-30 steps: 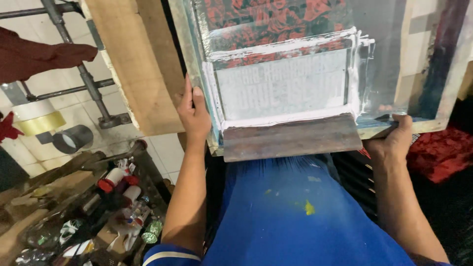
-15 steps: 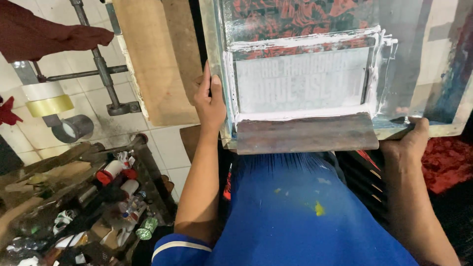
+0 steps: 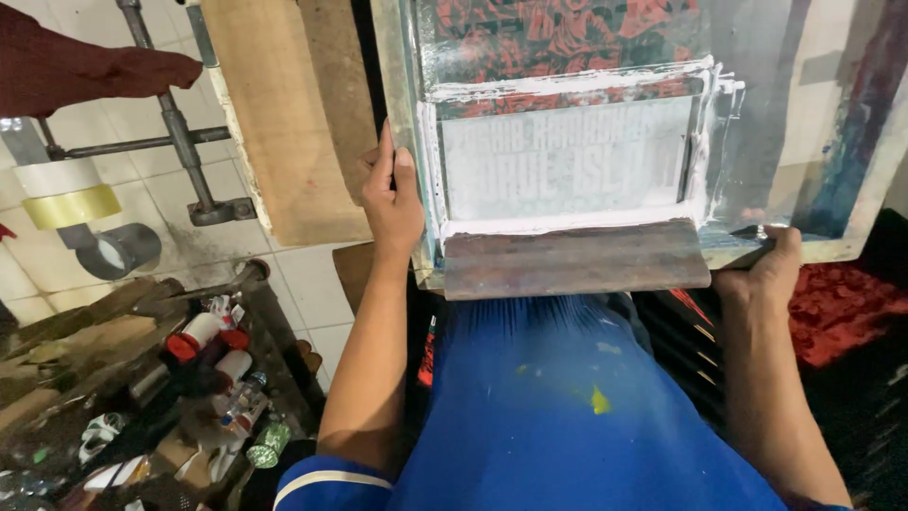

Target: Screen printing a design onto t-shirts using a manual screen and squeegee

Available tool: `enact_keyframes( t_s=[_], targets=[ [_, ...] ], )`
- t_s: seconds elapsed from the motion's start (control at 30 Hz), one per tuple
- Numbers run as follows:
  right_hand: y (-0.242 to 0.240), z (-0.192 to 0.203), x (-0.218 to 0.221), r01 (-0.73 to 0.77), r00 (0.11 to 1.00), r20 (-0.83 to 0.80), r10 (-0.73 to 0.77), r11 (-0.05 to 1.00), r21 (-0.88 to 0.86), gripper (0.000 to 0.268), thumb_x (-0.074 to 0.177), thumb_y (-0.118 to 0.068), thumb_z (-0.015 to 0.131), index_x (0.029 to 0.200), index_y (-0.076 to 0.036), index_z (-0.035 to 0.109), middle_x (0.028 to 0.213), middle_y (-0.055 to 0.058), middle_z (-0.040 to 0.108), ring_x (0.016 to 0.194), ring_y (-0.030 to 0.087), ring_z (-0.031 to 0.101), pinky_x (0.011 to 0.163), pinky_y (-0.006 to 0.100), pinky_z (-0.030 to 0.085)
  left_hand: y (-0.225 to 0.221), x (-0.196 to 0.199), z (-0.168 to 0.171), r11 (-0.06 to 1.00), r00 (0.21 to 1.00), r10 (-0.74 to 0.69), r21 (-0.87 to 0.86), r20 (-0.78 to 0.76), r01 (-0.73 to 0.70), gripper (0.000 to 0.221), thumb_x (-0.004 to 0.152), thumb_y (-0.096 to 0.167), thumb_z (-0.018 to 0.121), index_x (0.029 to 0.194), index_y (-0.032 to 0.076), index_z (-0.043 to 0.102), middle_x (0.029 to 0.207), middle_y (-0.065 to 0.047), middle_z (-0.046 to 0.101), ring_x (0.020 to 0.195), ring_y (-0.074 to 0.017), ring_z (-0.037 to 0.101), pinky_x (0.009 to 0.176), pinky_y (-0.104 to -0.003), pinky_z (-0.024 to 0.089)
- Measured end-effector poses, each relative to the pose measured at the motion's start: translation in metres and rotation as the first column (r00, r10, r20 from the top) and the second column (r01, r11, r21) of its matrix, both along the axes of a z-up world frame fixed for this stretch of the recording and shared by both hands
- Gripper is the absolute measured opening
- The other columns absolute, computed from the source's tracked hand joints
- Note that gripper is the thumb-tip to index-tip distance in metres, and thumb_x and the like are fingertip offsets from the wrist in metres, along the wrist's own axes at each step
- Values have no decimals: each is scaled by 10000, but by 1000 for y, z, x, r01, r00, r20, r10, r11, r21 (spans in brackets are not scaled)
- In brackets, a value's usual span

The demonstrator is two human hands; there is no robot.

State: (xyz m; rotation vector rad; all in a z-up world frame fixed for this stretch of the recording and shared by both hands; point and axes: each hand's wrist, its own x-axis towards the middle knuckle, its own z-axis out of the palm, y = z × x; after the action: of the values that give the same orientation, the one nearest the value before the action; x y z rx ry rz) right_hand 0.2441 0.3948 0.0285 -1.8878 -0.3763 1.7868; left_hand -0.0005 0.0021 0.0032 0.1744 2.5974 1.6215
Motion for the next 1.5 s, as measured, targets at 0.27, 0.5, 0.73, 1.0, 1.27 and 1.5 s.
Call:
enact_keyframes(
  t_s=[0.27, 0.5, 0.73, 1.0, 1.27, 1.5],
  targets=[
    [-6, 11, 2, 1, 1000, -20, -1, 1000, 5, 182, 806, -160, 697, 984, -120, 707, 952, 44, 751, 917, 220, 727, 945, 404, 605, -2, -2, 0, 997, 995, -41, -67, -91, 35, 408, 1129, 196, 505, 1516, 63, 498, 960, -78, 589, 977, -220, 485, 931, -359, 446],
    [4, 20, 61, -389, 892, 413, 182, 776, 497, 673, 921, -292, 817, 1384, -178, 343, 1352, 65, 502, 1186, 197, 561, 917, 426, 487, 0, -1, 7, 995, 997, -25, -100, -79, 17, 412, 1140, 165, 497, 1537, 52, 483, 934, -55, 435, 928, -216, 453, 858, -341, 449],
    [6, 29, 22, 138, 990, 3, -138, 990, 8, 507, 812, -222, 804, 1228, 1, 622, 1158, 186, 683, 1098, 359, 726, 988, 529, 620, 0, -2, -1, 996, 994, 4, -92, -107, -14, 407, 1122, 206, 501, 1499, 53, 522, 896, -68, 585, 968, -224, 488, 935, -346, 448],
    [-20, 32, 11, -191, 936, -273, 222, 972, 134, 676, 837, -484, 681, 1398, -109, 637, 1401, 138, 697, 1320, 324, 650, 1188, 510, 499, 1, 0, 3, 1000, 998, 12, -7, 56, -12, 429, 1122, 243, 507, 1540, 154, 475, 1055, -77, 535, 1085, -169, 499, 1000, -318, 443],
    [-22, 28, 11, -254, 903, -305, 303, 948, 191, 822, 765, -551, 707, 1464, -134, 587, 1477, 115, 654, 1376, 301, 618, 1226, 478, 482, 1, -1, 1, 1000, 1000, 11, -27, 13, -11, 426, 1117, 251, 512, 1530, 150, 481, 1035, -93, 587, 1109, -188, 514, 995, -325, 460],
    [-24, 34, 9, -234, 907, -321, 273, 960, 155, 897, 727, -548, 725, 1479, -91, 556, 1469, 167, 641, 1374, 352, 616, 1194, 535, 486, 2, -2, 8, 999, 1000, 1, -50, 30, 0, 448, 1127, 319, 484, 1530, 124, 491, 917, -18, 552, 958, -168, 478, 879, -307, 449]
  ],
)
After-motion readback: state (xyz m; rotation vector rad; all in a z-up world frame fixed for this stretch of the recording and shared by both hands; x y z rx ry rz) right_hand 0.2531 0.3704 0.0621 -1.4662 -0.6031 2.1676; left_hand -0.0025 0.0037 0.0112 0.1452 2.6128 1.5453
